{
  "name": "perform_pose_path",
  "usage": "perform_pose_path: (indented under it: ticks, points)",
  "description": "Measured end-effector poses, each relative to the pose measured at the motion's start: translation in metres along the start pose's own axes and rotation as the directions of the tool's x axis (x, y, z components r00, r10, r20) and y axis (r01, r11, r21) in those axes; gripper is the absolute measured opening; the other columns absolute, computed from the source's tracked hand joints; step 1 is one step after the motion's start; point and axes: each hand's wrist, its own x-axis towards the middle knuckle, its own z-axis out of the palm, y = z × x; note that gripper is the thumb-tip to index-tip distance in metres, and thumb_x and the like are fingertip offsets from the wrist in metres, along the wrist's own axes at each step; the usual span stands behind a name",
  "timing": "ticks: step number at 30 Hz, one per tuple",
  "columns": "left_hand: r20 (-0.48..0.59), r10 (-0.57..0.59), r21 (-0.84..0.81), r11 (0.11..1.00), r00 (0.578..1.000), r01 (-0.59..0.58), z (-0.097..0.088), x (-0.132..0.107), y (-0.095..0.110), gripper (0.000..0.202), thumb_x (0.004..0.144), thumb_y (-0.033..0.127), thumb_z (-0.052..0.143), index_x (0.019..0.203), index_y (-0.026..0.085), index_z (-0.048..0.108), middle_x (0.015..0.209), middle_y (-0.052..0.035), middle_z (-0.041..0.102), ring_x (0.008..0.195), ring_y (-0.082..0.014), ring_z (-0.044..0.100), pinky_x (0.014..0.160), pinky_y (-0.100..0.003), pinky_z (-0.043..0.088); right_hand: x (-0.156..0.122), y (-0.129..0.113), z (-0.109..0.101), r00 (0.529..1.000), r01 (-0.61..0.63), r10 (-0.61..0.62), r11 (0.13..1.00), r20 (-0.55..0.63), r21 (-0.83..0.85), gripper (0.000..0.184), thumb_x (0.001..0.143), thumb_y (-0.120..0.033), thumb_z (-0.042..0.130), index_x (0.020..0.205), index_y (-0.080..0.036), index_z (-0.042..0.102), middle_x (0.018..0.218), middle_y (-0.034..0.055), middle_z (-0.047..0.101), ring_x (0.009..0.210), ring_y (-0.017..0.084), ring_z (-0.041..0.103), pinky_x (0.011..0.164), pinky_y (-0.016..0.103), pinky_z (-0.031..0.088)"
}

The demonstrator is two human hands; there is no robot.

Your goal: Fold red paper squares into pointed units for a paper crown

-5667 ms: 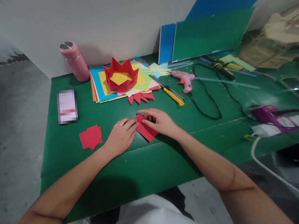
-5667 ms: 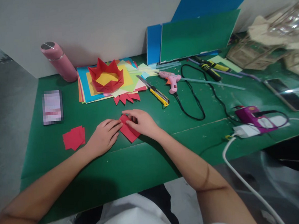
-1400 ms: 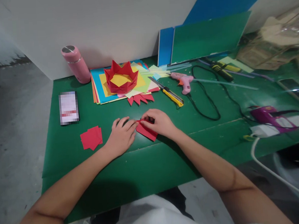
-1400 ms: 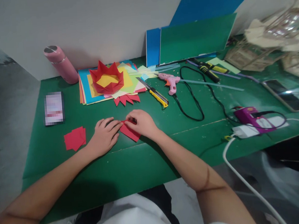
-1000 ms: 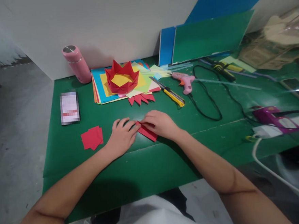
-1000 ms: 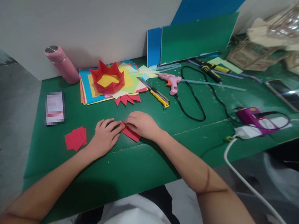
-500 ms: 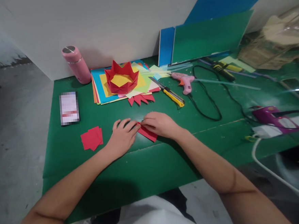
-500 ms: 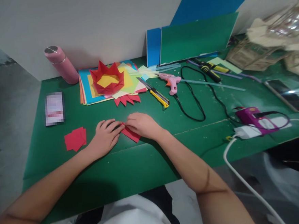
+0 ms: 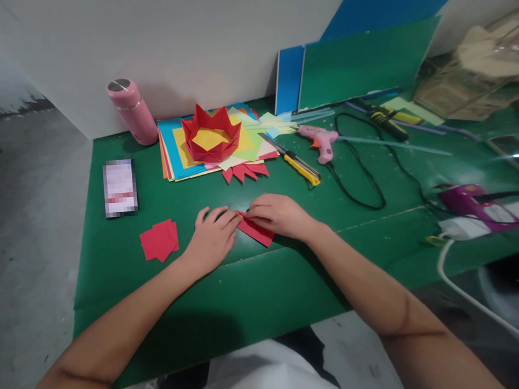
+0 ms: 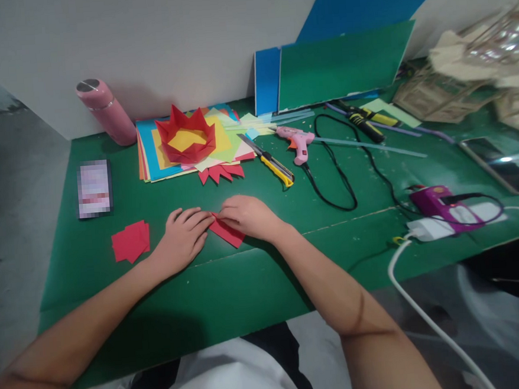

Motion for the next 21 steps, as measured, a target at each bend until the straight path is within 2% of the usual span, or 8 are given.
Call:
perform_pose_path:
  ticks: [11,21]
  points:
    - [-0.016,0.014,0.021,1.0,1.0,-0.014,-0.0011,-0.0002,0.001,0.034,0.095,0.02,0.041,0.123,0.023,0.059,0.128,-0.0062,0.06,0.124,-0.0235,0.048,0.106,-0.046,0.029,0.0007,-0.002,-0.0033,0.998,0.009,-0.006,0.999,0.058,-0.04,0.029,0.097,-0.024,0.043,0.09,-0.017,0.071,0.085,0.0075,0.069,0.079,0.017,0.06,0.071,0.029,0.048]
    - [0.004,0.013,0.014,1.0,1.0,-0.014,-0.0018,-0.0005,0.0006,0.034,0.095,0.02,0.042,0.125,0.021,0.057,0.13,-0.005,0.06,0.124,-0.0238,0.047,0.105,-0.046,0.029,0.0,-0.0014,-0.0016,0.998,0.014,-0.01,0.998,0.064,-0.058,0.03,0.097,-0.024,0.044,0.091,-0.016,0.071,0.085,0.0082,0.069,0.079,0.018,0.061,0.07,0.029,0.049]
